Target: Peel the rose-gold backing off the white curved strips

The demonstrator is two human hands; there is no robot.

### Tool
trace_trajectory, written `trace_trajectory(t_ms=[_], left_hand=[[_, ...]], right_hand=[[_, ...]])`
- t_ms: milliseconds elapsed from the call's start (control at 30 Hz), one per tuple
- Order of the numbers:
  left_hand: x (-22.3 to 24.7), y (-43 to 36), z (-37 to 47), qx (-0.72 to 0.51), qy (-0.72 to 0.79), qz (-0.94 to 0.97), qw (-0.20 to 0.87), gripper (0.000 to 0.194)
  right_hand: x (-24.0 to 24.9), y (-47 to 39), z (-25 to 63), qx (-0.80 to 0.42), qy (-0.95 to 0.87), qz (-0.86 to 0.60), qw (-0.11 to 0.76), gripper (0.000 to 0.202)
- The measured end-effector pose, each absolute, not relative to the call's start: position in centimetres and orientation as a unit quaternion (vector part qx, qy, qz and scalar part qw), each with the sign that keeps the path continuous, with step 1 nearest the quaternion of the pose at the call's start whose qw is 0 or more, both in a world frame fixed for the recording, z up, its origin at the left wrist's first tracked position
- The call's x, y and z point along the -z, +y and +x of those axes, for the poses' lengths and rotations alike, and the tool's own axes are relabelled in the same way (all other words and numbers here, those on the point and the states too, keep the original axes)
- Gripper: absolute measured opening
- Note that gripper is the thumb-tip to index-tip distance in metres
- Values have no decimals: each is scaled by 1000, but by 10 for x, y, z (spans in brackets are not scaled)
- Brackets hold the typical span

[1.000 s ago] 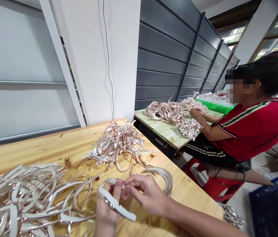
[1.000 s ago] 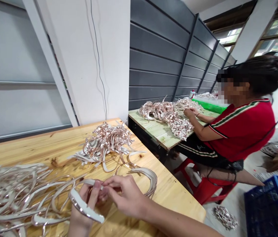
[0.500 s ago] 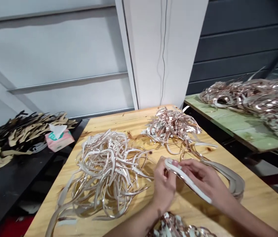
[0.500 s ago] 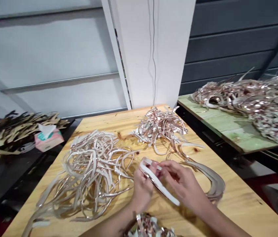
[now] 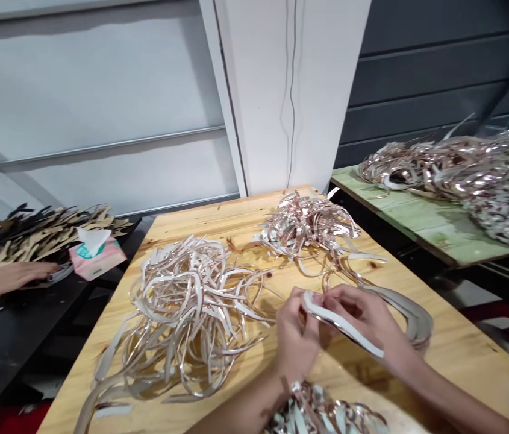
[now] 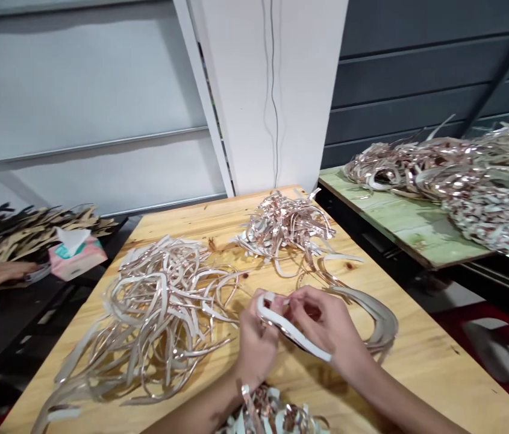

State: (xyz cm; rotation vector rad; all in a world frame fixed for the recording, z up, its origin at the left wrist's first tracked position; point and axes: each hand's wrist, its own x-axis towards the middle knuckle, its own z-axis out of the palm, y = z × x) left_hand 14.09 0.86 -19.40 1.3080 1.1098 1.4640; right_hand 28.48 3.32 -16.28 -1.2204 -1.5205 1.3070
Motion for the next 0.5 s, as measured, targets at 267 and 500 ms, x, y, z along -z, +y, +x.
trace_trajectory(t_ms=[267, 500], left_hand=[[187, 16, 139, -549, 505, 508, 431, 50], [182, 4, 136, -520, 472, 588, 401, 39]], right_hand=[[158, 31, 291, -519, -645, -385, 408, 26], [159, 24, 298, -487, -682, -385, 386, 29]])
